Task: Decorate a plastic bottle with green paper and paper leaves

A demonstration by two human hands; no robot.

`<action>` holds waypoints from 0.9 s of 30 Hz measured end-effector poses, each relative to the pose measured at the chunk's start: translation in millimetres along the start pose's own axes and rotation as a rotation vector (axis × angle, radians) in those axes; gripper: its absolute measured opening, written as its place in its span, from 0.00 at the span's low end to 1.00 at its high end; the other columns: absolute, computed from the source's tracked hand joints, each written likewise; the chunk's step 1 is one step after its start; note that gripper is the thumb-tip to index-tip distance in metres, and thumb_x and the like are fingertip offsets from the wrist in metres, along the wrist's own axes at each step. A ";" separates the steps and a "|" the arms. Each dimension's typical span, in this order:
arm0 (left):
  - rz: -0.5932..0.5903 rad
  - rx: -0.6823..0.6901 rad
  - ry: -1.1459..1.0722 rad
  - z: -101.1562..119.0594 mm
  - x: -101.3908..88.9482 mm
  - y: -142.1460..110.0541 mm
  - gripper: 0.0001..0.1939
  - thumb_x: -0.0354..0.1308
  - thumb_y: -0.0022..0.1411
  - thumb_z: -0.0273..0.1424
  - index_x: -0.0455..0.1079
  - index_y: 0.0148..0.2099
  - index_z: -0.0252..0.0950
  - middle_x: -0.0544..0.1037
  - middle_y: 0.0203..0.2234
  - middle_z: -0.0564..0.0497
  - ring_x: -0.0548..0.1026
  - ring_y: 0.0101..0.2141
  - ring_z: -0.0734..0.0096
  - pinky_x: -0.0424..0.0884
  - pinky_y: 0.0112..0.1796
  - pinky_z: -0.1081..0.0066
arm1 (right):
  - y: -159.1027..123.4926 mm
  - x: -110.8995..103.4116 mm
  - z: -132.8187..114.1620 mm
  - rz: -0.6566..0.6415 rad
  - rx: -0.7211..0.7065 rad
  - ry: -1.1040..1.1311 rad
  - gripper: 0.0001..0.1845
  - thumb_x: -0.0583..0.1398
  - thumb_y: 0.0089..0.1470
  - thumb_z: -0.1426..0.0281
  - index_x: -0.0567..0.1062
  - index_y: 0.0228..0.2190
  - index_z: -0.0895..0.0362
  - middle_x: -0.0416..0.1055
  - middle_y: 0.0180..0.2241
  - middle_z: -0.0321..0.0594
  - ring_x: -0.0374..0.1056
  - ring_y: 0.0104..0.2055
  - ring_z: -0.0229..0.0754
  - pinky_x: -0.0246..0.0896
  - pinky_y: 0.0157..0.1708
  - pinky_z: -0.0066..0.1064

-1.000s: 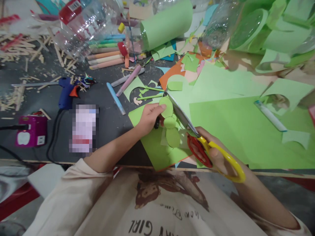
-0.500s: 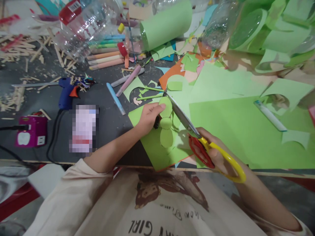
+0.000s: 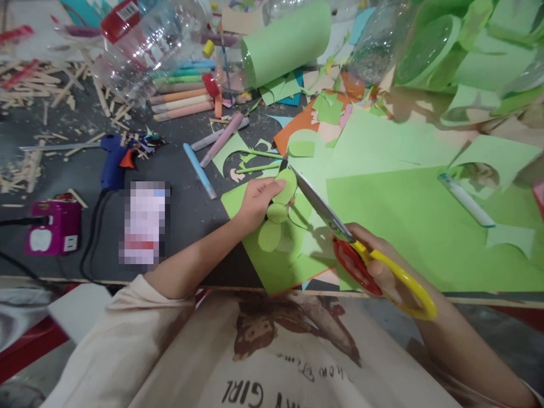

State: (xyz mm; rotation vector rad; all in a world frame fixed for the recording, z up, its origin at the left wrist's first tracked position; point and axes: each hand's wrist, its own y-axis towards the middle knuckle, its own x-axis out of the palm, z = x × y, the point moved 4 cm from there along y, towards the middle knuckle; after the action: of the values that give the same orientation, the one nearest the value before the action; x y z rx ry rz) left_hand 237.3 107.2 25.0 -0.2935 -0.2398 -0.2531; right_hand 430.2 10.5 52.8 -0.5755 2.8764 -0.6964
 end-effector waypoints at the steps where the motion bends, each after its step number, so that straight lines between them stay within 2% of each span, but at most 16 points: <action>1: -0.004 -0.007 -0.006 1.6 0.8 -0.5 0.22 0.61 0.53 0.47 0.69 0.20 0.34 0.68 0.11 0.54 0.65 0.14 0.78 0.62 0.18 0.74 | -1.3 -0.4 0.1 -0.005 0.006 -0.003 0.43 0.56 0.37 0.32 0.72 0.41 0.53 0.60 0.23 0.33 0.52 0.22 0.35 0.44 0.14 0.25; 10: -0.026 -0.010 -0.016 4.4 2.8 -1.7 0.23 0.63 0.52 0.48 0.69 0.20 0.34 0.69 0.11 0.54 0.64 0.13 0.79 0.61 0.16 0.75 | -7.6 -2.4 -0.2 -0.009 0.003 -0.038 0.42 0.54 0.40 0.32 0.71 0.41 0.54 0.57 0.19 0.30 0.49 0.19 0.34 0.43 0.13 0.26; 14: -0.029 -0.006 -0.009 3.0 1.5 -1.3 0.23 0.63 0.51 0.49 0.69 0.20 0.33 0.69 0.11 0.54 0.64 0.13 0.79 0.60 0.16 0.75 | -8.6 -8.3 -2.5 0.020 -0.040 -0.119 0.41 0.52 0.42 0.32 0.71 0.42 0.54 0.58 0.21 0.31 0.51 0.20 0.35 0.46 0.14 0.27; 17: -0.029 -0.005 -0.012 0.7 0.7 -0.7 0.23 0.63 0.52 0.49 0.69 0.20 0.34 0.69 0.11 0.54 0.64 0.13 0.78 0.60 0.16 0.74 | -8.4 -20.8 -8.8 0.102 -0.088 -0.294 0.40 0.52 0.46 0.34 0.70 0.44 0.54 0.62 0.23 0.33 0.57 0.22 0.38 0.54 0.19 0.29; 19: -0.018 -0.002 -0.007 -0.4 0.1 -0.1 0.22 0.62 0.52 0.48 0.69 0.20 0.35 0.69 0.12 0.53 0.64 0.13 0.77 0.60 0.16 0.73 | -6.9 -35.2 -14.9 0.253 -0.100 -0.490 0.36 0.54 0.48 0.37 0.70 0.43 0.53 0.63 0.22 0.34 0.60 0.22 0.40 0.57 0.21 0.31; 21: 0.071 0.034 0.019 1.5 -4.1 0.7 0.21 0.62 0.52 0.47 0.69 0.20 0.35 0.69 0.12 0.53 0.64 0.14 0.76 0.60 0.16 0.72 | -3.8 -51.5 -20.7 0.420 -0.045 -0.733 0.33 0.55 0.49 0.39 0.71 0.42 0.53 0.67 0.23 0.38 0.62 0.22 0.42 0.59 0.24 0.34; 23: 0.209 0.113 0.043 7.0 -11.4 1.6 0.19 0.61 0.51 0.46 0.70 0.21 0.36 0.68 0.13 0.54 0.63 0.15 0.77 0.59 0.17 0.72 | 1.0 -67.0 -26.1 0.549 0.001 -0.915 0.31 0.53 0.51 0.41 0.73 0.40 0.54 0.71 0.25 0.42 0.65 0.23 0.46 0.59 0.25 0.35; 25: 0.345 0.203 0.044 13.4 -20.4 3.1 0.18 0.61 0.52 0.45 0.70 0.21 0.36 0.65 0.14 0.55 0.61 0.17 0.77 0.58 0.19 0.72 | 7.4 -82.1 -28.7 0.625 0.026 -1.020 0.27 0.54 0.52 0.46 0.74 0.40 0.54 0.74 0.27 0.45 0.69 0.28 0.50 0.60 0.27 0.36; 27: 0.430 0.257 0.027 16.7 -28.7 6.3 0.17 0.61 0.55 0.43 0.70 0.23 0.36 0.64 0.15 0.55 0.60 0.18 0.78 0.58 0.20 0.72 | 13.8 -97.4 -27.6 0.663 0.033 -1.086 0.20 0.58 0.51 0.54 0.74 0.41 0.53 0.77 0.31 0.46 0.71 0.32 0.52 0.61 0.29 0.35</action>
State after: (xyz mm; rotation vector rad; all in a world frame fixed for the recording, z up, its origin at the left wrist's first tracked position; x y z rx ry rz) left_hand 208.8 124.3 31.2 -0.0815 -0.1748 0.1987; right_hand 509.4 71.4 74.0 0.0592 1.8231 -0.1937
